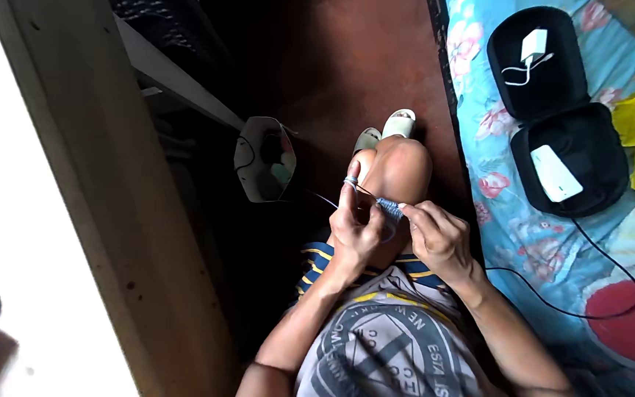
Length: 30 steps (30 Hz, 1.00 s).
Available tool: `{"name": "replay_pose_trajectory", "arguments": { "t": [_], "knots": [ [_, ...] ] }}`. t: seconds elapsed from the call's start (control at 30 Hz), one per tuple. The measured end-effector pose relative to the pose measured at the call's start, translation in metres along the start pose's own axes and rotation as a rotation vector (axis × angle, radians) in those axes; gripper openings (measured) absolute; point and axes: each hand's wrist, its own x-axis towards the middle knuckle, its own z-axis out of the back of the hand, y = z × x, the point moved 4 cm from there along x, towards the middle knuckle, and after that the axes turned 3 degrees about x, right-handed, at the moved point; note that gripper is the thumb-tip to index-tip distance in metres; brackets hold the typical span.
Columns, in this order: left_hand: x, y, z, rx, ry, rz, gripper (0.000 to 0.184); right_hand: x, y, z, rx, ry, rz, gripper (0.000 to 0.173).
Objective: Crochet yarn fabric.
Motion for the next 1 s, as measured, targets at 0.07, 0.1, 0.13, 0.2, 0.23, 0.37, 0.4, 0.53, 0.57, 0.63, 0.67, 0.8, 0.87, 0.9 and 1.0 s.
{"name": "replay_pose_trajectory", "arguments": {
  "t": [0.07,0.1,0.13,0.2,0.23,0.37,0.4,0.53,0.57,0.63,0.67,0.8,0.87,0.9,1.0],
  "knots": [
    [0.000,0.000,-0.001,0.108,-0.005,-0.117,0.069,0.002,0.005,0.005,-0.078,0.021,0.064,0.022],
    [0.001,0.000,0.000,0.124,-0.003,-0.137,0.068,0.004,0.006,0.007,-0.090,0.031,0.085,0.022],
    [0.001,0.000,0.000,0.107,0.004,-0.133,0.069,0.004,0.006,0.008,-0.089,0.040,0.095,0.022],
    [0.004,-0.002,0.003,-0.032,0.053,-0.050,0.073,0.005,0.003,0.011,-0.006,0.048,0.060,0.023],
    [0.005,-0.004,0.004,-0.149,0.089,0.021,0.075,0.005,0.000,0.013,0.088,0.048,0.013,0.023],
    [0.003,-0.013,0.005,-0.444,0.170,0.119,0.078,0.002,-0.008,0.015,0.666,0.102,-0.311,0.018],
    [0.001,-0.016,0.005,-0.442,0.170,0.090,0.077,0.002,-0.008,0.016,0.796,0.110,-0.400,0.019],
    [-0.009,-0.029,0.006,-0.366,0.161,-0.056,0.073,0.004,0.005,0.014,1.323,0.152,-0.783,0.025],
    [-0.011,-0.031,0.007,-0.368,0.163,-0.059,0.072,0.004,0.008,0.014,1.386,0.151,-0.830,0.026],
    [-0.014,-0.035,0.010,-0.376,0.163,-0.012,0.072,0.004,0.013,0.016,1.294,0.117,-0.769,0.025],
    [-0.015,-0.037,0.012,-0.382,0.160,0.020,0.073,0.004,0.016,0.018,1.130,0.086,-0.669,0.024],
    [-0.022,-0.045,0.018,-0.359,0.135,0.086,0.081,0.002,0.028,0.031,0.459,-0.047,-0.273,0.016],
    [-0.026,-0.048,0.022,-0.334,0.121,0.087,0.082,0.003,0.035,0.035,0.379,-0.053,-0.197,0.017],
    [-0.027,-0.049,0.025,-0.329,0.125,0.076,0.082,0.004,0.038,0.038,0.390,-0.039,-0.182,0.017],
    [-0.033,-0.050,0.031,-0.350,0.138,0.047,0.079,0.004,0.045,0.044,0.566,0.033,-0.224,0.022]
  ]
}}
